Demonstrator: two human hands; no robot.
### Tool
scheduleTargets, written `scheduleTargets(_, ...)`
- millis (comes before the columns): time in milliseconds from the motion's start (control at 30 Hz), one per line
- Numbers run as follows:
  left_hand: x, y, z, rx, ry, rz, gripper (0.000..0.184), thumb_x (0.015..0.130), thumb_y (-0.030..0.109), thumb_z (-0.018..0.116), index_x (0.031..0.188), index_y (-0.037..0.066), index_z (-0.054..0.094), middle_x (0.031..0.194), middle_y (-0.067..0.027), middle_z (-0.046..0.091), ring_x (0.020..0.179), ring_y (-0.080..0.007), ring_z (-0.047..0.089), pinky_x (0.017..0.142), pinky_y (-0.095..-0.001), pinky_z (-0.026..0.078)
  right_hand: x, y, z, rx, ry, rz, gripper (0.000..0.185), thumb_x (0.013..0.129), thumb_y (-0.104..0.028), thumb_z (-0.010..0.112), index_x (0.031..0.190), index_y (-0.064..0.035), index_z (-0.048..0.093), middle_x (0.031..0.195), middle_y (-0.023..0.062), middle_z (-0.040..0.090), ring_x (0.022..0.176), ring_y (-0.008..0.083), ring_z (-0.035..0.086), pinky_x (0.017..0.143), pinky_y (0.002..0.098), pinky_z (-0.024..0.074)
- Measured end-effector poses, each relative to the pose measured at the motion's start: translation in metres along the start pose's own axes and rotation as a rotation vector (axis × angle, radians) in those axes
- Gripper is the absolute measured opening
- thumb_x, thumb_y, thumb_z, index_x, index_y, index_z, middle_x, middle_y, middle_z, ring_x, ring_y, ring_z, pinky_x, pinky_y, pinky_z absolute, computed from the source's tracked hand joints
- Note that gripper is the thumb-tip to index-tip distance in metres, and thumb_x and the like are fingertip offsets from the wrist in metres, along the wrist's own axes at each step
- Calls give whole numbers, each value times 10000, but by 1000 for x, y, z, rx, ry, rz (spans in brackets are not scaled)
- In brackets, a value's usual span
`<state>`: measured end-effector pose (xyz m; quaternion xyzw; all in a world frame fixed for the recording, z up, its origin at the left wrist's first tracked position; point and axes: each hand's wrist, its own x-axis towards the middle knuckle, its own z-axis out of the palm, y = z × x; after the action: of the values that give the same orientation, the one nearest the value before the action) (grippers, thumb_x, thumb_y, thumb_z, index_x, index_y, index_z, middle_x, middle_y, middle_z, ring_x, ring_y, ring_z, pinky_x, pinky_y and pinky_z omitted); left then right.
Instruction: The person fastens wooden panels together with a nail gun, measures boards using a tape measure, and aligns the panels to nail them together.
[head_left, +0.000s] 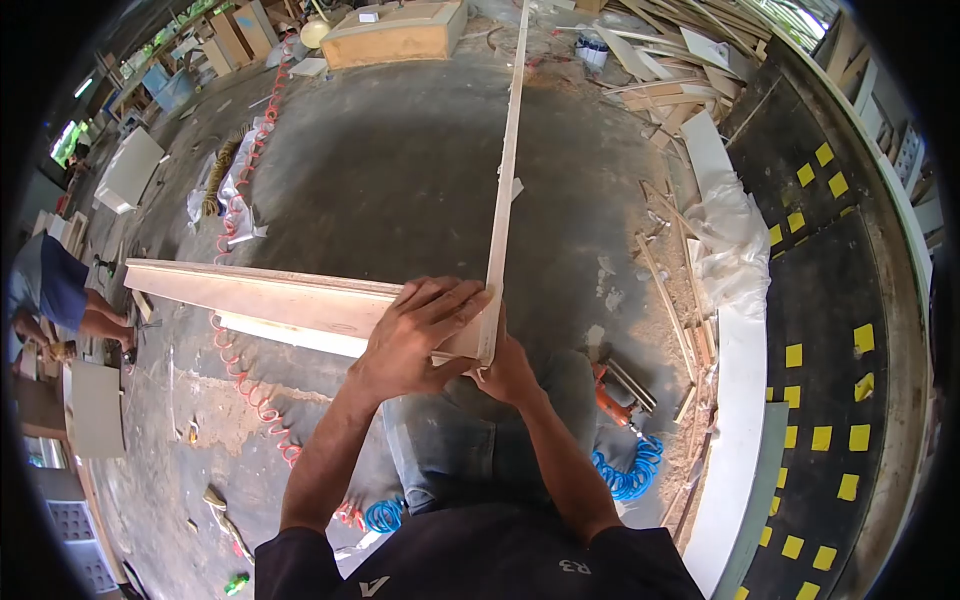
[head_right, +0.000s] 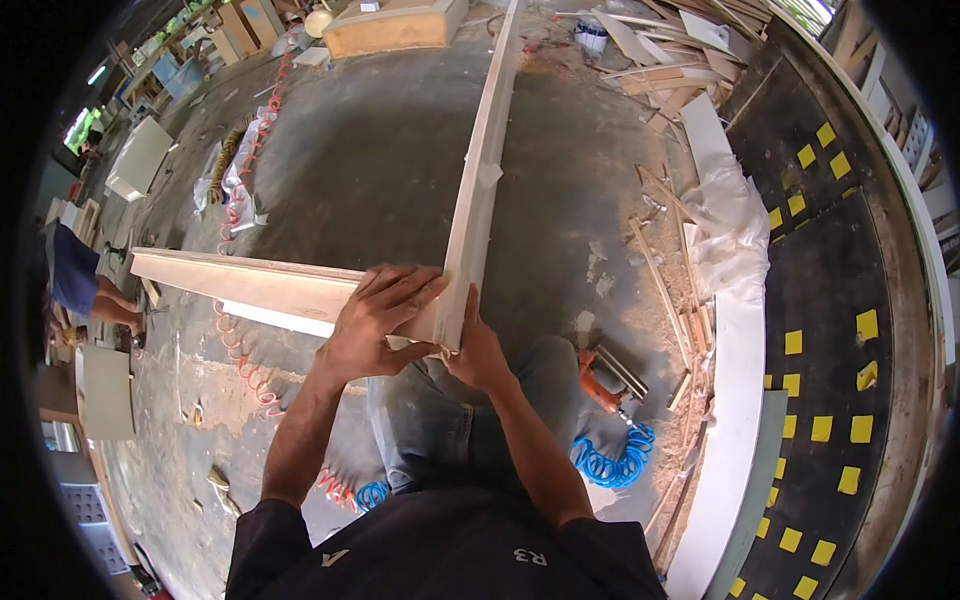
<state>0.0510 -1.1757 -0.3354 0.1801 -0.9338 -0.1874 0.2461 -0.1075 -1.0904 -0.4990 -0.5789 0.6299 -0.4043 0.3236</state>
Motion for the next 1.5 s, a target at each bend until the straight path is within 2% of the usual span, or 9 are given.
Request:
scheduleTargets(67, 3, 8, -7, 229, 20, 31, 822, 584, 309, 901, 1341, 129, 637, 1368, -111, 592, 1175, -313, 550, 1055, -448, 381, -1, 8, 7, 5, 23, 17, 1131, 790, -77, 741, 1546, 27, -93, 1286, 295, 586, 1117, 452, 623, 905, 478, 546)
scheduleTargets(200, -4, 1, 1, 110, 8, -23, 824, 601, 302, 878, 1370, 167, 615, 1353, -115, 569, 1180, -303, 519, 1073, -472, 335, 1, 18, 17, 26, 56, 48, 1113, 784, -36, 721, 1554, 12, -80, 1293, 295, 580, 1121, 461, 616, 919, 486, 539)
scheduleTargets(367, -3, 2, 3, 127, 28, 5, 812, 601, 286, 875, 1362, 159, 620, 1210, -92, 580, 1085, -281, 528, 1008, -459, 349, -4, 20, 20, 5, 115, -5, 1094, 775, -7, 698, 1566, -16, -59, 1343, 289, 548, 1144, 464, 600, 927, 495, 535)
scheduleTargets(600, -1, -2, 1, 85, 26, -7, 813, 578, 233, 873, 1348, 153, 627, 1197, -96, 579, 1089, -279, 528, 1004, -452, 348, -2, 21, 28, 2, 122, 78, 1072, 776, 20, 666, 1584, -76, -32, 1392, 250, 530, 1208, 447, 570, 978, 491, 515)
scheduleTargets(733, 1, -7, 5, 97, 44, -28, 807, 564, 225, 875, 1334, 154, 641, 1189, -88, 578, 1080, -271, 528, 997, -447, 349, 5, 30, 30, 1, 105, 78, 1061, 785, 18, 662, 1583, -72, -31, 1393, 247, 531, 1219, 436, 570, 981, 484, 513)
scheduleTargets(833, 3, -8, 4, 84, 53, -33, 807, 560, 226, 877, 1330, 159, 647, 1178, -82, 581, 1071, -265, 528, 988, -442, 350, 10, 31, 25, 138, 42, 169, 1046, 803, 5, 658, 1586, -84, -29, 1392, 237, 535, 1220, 423, 574, 987, 473, 510)
scheduleTargets(967, 2, -9, 5, 80, 68, -26, 809, 564, 241, 878, 1335, 165, 645, 1157, -71, 590, 1056, -261, 530, 979, -433, 350, 11, 20, 16, -50, 15, 111, 1019, 829, -45, 669, 1587, -81, -11, 1360, 228, 566, 1217, 406, 585, 991, 458, 511)
scheduleTargets(1133, 1, -9, 5, 88, 68, -13, 791, 590, 265, 868, 1341, 166, 641, 1148, -66, 593, 1040, -260, 533, 971, -427, 349, 8, 10, 17, -30, 14, 179, 1007, 839, -81, 684, 1582, -54, 5, 1329, 227, 590, 1208, 398, 595, 990, 450, 514)
scheduleTargets(1500, 1, -11, 5, 95, 71, -9, 776, 610, 286, 856, 1345, 167, 636, 1167, -67, 591, 1050, -261, 540, 979, -433, 350, 8, 16, 18, -142, 27, 103, 1027, 831, -75, 676, 1583, -88, -24, 1327, 234, 589, 1185, 411, 602, 974, 464, 518)
